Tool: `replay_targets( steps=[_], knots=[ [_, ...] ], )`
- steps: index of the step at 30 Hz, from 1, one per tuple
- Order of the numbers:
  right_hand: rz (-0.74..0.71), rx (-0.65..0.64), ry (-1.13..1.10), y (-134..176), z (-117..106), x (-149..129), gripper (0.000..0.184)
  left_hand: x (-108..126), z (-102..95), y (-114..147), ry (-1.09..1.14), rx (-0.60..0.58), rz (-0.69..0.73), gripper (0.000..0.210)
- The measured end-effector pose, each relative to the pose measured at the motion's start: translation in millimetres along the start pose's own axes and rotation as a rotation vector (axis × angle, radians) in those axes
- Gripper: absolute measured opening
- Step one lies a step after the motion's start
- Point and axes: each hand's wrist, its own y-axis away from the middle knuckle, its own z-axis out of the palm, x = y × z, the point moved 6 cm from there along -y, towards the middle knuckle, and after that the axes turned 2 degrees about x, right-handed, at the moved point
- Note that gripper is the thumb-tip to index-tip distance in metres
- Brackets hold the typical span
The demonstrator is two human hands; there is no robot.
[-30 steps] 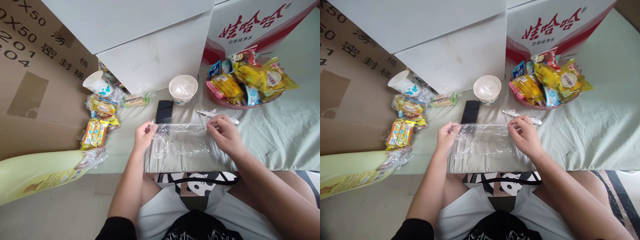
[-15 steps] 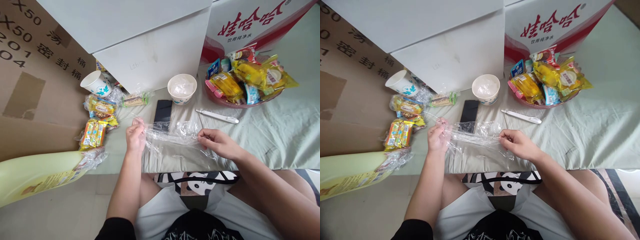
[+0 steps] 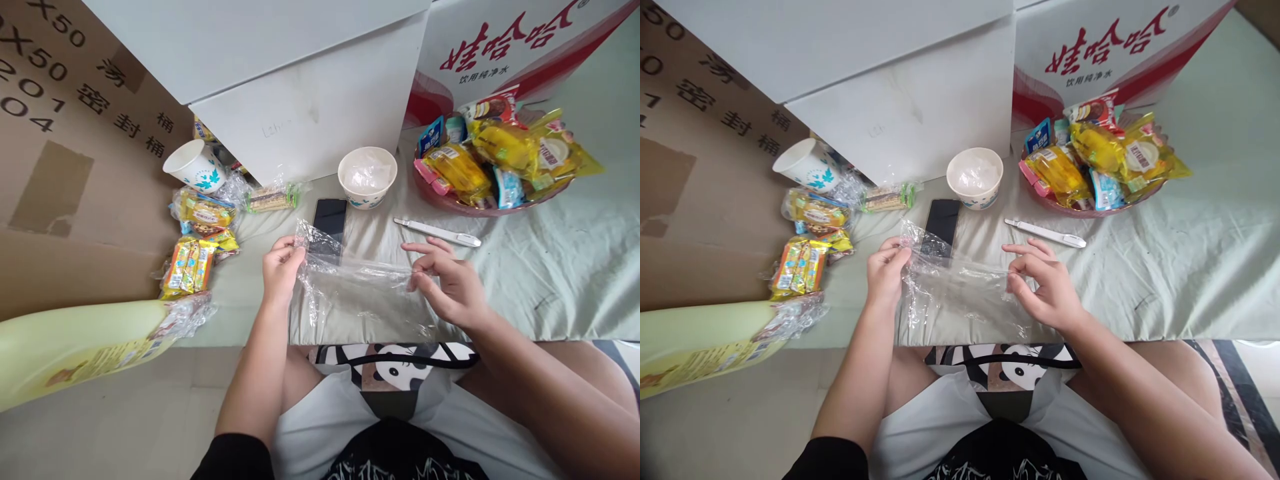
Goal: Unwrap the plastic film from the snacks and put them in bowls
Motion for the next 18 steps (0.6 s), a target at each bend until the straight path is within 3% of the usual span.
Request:
replay_targets(
  steps=[7,11,18],
  knots=[
    [0.472,-0.085,-0.308,4.3,10.6,18.7,0.039,8.5,0.1,2.0,0.112,0.013,0.08,0.028],
    [0.522,-0.057,-0.382,4.2,11.8,22.2,0.045,13.2,3.6,4.6,0.196,-0.012,0.077,0.031],
    [0.502,-0.024,-0.396,5.7,11.1,24.2,0.045,1.6,5.9,5.7,0.121,-0.046,-0.092,0.038]
  ],
)
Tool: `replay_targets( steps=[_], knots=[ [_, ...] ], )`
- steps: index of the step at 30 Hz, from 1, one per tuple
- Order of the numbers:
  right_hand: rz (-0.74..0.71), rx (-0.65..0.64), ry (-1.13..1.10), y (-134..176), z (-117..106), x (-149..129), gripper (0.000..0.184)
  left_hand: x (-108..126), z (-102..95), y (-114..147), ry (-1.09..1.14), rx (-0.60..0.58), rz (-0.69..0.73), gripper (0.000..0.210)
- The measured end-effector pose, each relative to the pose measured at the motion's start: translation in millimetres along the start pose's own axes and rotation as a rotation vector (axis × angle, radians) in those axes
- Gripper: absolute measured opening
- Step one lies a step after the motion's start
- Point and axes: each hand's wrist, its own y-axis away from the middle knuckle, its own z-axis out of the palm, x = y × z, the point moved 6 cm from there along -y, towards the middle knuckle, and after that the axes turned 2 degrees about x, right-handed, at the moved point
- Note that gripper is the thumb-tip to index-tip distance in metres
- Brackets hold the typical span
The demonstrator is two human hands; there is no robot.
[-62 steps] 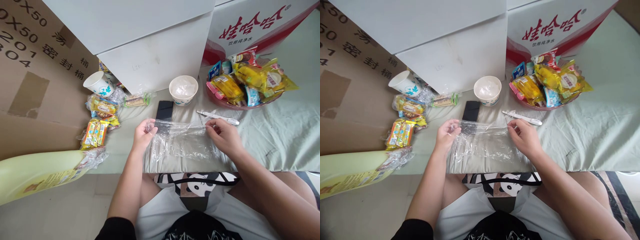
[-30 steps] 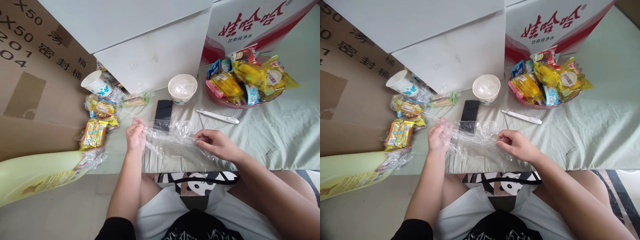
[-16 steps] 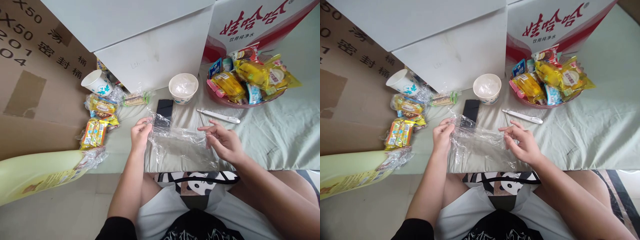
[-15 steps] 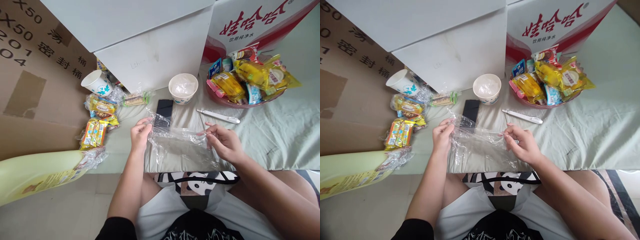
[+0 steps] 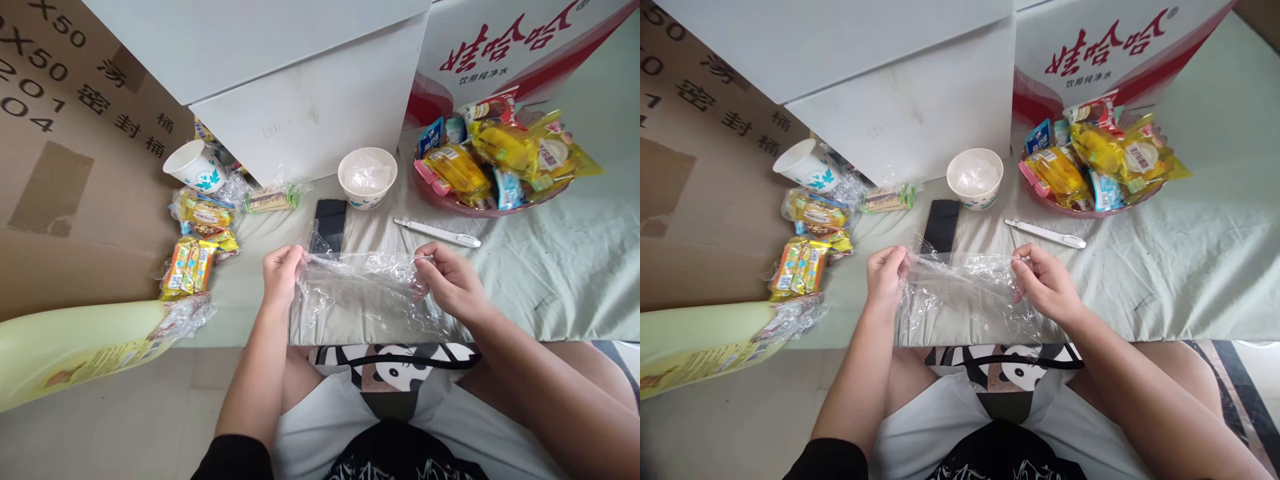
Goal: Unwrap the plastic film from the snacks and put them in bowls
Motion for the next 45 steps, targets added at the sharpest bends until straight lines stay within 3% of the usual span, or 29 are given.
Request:
replay_targets(
  steps=[4,8,11,20,27,45],
  knots=[
    [-0.019,0.009,0.033,-0.6,-0.9,-0.1,0.045,-7.4,-2.1,-2.7,-0.16,-0.022,-0.011,0.036],
    [-0.017,0.003,0.048,-0.8,-0.9,1.6,0.044,1.0,-4.0,-4.9,-0.317,-0.02,0.23,0.03],
    [-0.012,0.012,0.046,-0.6,-2.0,3.3,0.044,5.6,-5.1,-4.4,-0.265,0.002,0.312,0.03],
    [0.004,0.016,0.017,0.1,-2.9,7.3,0.045,5.3,-2.0,-0.8,-0.119,0.043,0.197,0.051],
    [-0.003,0.012,0.048,-0.9,-2.4,5.0,0.045,2.7,-2.2,-0.2,-0.116,-0.009,0.172,0.055],
    [-0.031,0.031,0.113,-1.1,-2.9,-0.6,0.042,-4.6,-2.2,-3.6,-0.12,0.021,0.112,0.042]
  ],
)
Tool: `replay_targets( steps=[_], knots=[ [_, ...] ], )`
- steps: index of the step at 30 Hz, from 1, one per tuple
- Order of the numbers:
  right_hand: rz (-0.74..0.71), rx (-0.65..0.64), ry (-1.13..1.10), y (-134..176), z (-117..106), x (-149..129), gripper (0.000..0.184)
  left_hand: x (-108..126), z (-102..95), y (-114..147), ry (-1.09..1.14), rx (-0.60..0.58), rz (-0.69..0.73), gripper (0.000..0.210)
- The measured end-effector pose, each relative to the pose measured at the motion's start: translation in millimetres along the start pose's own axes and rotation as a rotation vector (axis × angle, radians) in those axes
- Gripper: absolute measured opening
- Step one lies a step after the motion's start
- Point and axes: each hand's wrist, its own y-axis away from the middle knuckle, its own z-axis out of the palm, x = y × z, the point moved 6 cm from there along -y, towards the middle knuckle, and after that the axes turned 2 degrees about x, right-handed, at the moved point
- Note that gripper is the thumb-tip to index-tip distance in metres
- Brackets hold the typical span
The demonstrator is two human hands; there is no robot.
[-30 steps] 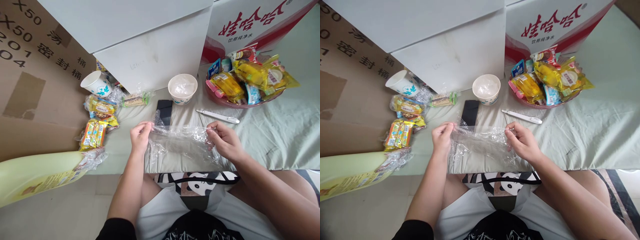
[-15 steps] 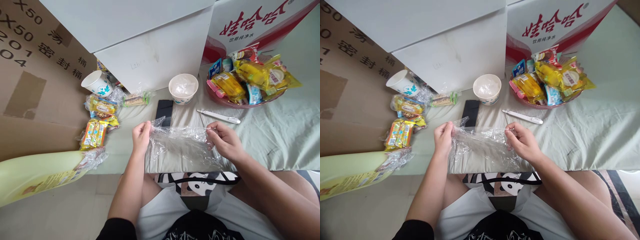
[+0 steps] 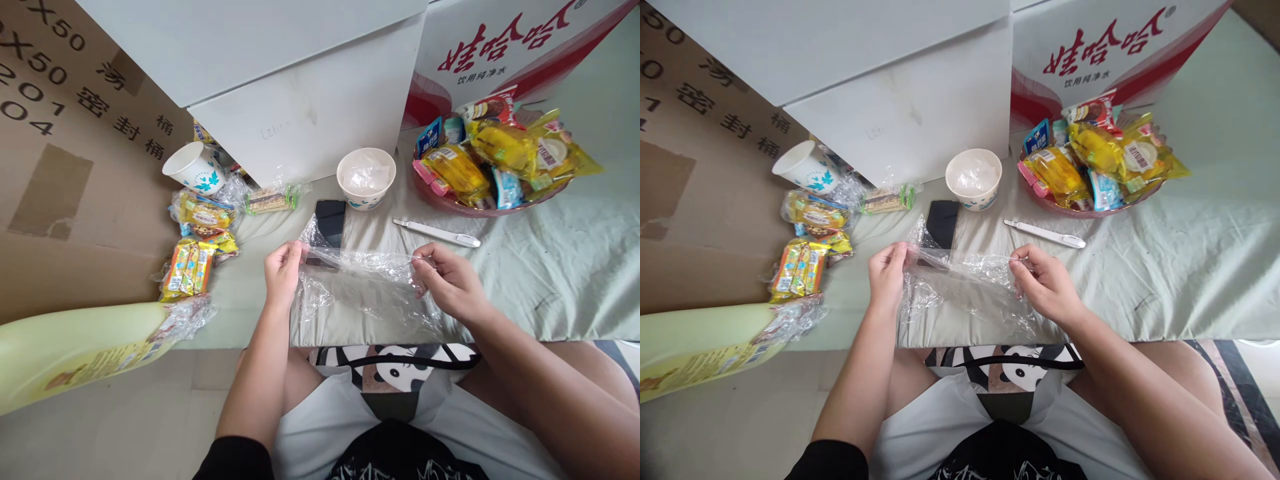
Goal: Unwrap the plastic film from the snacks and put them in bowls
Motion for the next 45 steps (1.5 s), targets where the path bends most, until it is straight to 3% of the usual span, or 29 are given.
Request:
replay_targets(
  steps=[5,10,16,20,24,37,45],
  knots=[
    [0.017,-0.011,-0.008,0.0,1.0,-2.6,0.043,0.8,-3.3,-1.5,0.018,0.097,-0.051,0.041],
    [0.014,-0.01,0.007,0.0,0.4,0.1,0.042,4.4,-3.7,-1.1,0.018,0.112,-0.073,0.039],
    [0.016,-0.004,0.011,0.0,-0.4,0.9,0.043,5.5,-0.7,-1.2,0.051,0.05,-0.032,0.043],
    [0.019,0.006,0.028,-0.1,-1.3,-0.3,0.041,5.7,4.8,0.4,0.098,-0.067,-0.012,0.056],
    [0.021,0.02,0.06,-0.2,-3.2,0.2,0.04,4.6,9.5,2.4,0.056,-0.154,-0.028,0.055],
    [0.019,0.021,0.065,-0.7,-3.6,7.1,0.036,1.6,7.1,2.7,-0.126,-0.105,-0.062,0.028],
    [0.03,0.022,0.086,-0.5,-3.6,8.1,0.034,8.4,7.0,1.9,-0.131,-0.095,-0.001,0.027]
  ],
)
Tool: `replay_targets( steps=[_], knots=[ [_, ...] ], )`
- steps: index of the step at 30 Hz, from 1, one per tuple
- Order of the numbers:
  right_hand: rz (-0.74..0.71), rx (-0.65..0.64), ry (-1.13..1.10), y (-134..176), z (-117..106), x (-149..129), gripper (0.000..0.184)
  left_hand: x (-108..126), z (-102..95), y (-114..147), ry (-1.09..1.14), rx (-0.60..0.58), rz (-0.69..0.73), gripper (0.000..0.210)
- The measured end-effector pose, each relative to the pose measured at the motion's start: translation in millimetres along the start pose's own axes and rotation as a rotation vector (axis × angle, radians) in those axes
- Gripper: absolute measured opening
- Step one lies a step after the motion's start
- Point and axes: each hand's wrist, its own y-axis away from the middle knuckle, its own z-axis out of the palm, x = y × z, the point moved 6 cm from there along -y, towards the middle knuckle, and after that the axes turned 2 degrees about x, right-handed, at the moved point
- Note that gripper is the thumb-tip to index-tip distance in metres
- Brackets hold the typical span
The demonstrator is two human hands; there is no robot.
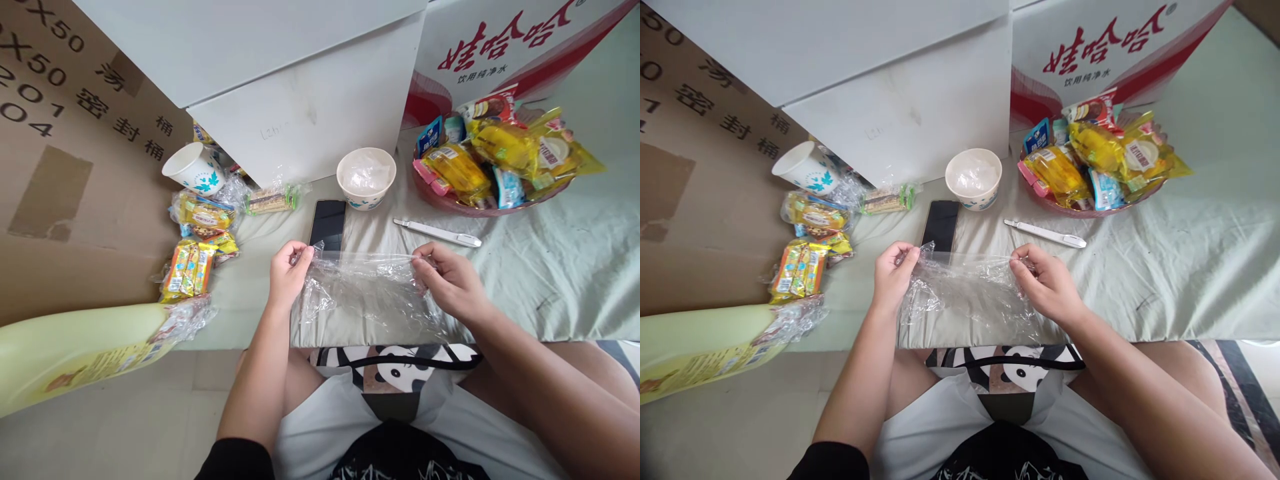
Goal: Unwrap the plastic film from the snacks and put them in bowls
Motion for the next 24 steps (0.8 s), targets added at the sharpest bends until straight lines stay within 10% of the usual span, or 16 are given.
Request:
replay_targets(
  steps=[16,24],
  knots=[
    [-0.007,0.066,-0.015,-2.8,-3.6,-6.9,0.025,2.9,5.2,5.1,0.039,-0.114,0.146,0.054],
    [0.002,0.129,0.09,-13.4,-11.2,-1.5,0.025,5.9,6.2,1.9,-0.134,-0.082,0.237,0.023]
  ],
)
